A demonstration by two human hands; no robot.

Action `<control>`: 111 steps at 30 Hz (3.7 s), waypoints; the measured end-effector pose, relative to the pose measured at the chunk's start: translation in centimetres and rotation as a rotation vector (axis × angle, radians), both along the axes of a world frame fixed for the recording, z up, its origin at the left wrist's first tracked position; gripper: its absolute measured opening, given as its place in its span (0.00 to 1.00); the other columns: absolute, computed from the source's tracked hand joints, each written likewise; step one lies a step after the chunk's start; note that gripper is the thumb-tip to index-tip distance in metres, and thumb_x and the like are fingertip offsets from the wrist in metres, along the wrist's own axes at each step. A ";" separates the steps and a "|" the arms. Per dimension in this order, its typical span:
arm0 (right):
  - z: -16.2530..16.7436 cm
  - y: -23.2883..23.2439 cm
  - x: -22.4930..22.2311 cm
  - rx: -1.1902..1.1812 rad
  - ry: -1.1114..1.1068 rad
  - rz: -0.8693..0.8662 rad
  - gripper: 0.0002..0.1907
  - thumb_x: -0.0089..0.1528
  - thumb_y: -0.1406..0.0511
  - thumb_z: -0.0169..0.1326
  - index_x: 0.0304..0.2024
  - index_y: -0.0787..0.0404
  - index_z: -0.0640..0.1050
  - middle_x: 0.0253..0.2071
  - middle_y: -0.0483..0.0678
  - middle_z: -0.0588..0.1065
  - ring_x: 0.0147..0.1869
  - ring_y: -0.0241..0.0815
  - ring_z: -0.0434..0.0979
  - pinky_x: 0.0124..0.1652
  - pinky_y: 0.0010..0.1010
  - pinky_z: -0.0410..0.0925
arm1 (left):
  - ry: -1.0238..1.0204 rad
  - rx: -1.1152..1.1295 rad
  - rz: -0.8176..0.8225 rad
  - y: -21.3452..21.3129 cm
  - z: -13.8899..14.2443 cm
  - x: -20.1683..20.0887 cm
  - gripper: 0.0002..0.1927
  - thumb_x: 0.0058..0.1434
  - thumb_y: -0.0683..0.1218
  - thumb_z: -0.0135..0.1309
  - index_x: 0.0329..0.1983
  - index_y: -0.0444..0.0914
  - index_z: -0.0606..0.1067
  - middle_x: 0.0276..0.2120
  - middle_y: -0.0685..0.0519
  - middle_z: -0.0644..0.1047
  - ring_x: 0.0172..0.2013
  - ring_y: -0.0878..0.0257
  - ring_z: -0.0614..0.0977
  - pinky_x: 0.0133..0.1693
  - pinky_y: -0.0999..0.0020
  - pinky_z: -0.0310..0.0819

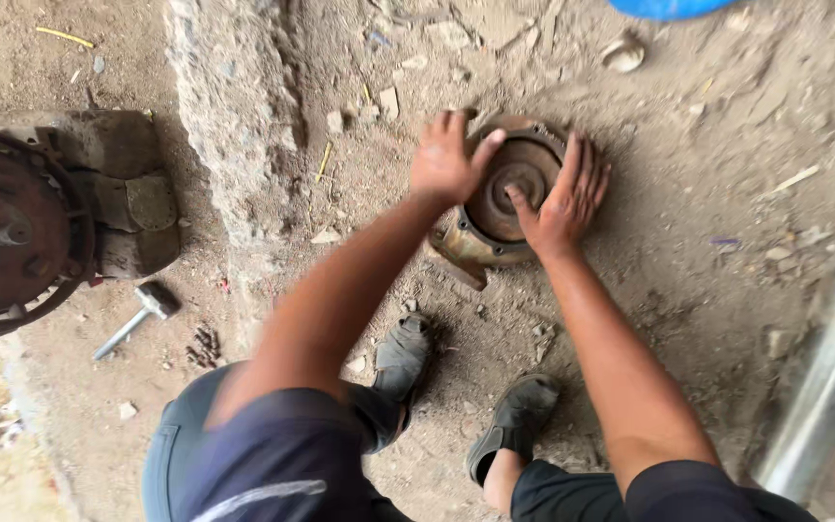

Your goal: The person crouches on the ground of a repair workshop and picks up rusty water pump housings and fittings one at a time, arranging them together on the dirt floor. They then carry a pump part to a workbench holding electric motors and set it down among the equipment.

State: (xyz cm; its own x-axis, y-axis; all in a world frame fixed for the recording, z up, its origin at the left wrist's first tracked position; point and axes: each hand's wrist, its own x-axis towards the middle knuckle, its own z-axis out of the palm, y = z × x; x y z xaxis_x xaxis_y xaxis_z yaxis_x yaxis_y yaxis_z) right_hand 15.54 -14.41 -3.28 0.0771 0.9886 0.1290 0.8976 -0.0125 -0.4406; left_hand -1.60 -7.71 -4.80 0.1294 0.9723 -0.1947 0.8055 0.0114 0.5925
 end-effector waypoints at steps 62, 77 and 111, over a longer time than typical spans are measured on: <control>4.2 1.5 6.6 0.114 0.580 -0.050 0.56 0.66 0.28 0.25 0.78 0.63 0.55 0.81 0.57 0.54 0.86 0.53 0.49 0.80 0.46 0.45 | -1.997 -0.908 0.238 -8.0 6.8 13.0 0.65 0.53 0.86 0.17 0.81 0.37 0.39 0.79 0.43 0.46 0.78 0.51 0.47 0.74 0.55 0.36; 15.9 1.6 6.4 0.193 0.357 -0.036 0.34 0.75 0.51 0.44 0.76 0.64 0.58 0.78 0.59 0.59 0.83 0.59 0.55 0.77 0.50 0.51 | -1.755 -0.910 0.043 -5.0 17.5 8.5 0.68 0.49 0.88 0.21 0.81 0.39 0.41 0.79 0.45 0.46 0.76 0.50 0.49 0.72 0.51 0.38; 20.6 -2.1 -3.8 0.118 0.058 0.754 0.07 0.61 0.67 0.61 0.41 0.61 0.80 0.46 0.52 0.79 0.52 0.52 0.80 0.54 0.43 0.72 | -0.157 -0.395 -0.210 -13.2 28.0 -11.7 0.52 0.52 0.76 0.51 0.73 0.43 0.61 0.59 0.40 0.74 0.58 0.43 0.77 0.57 0.50 0.73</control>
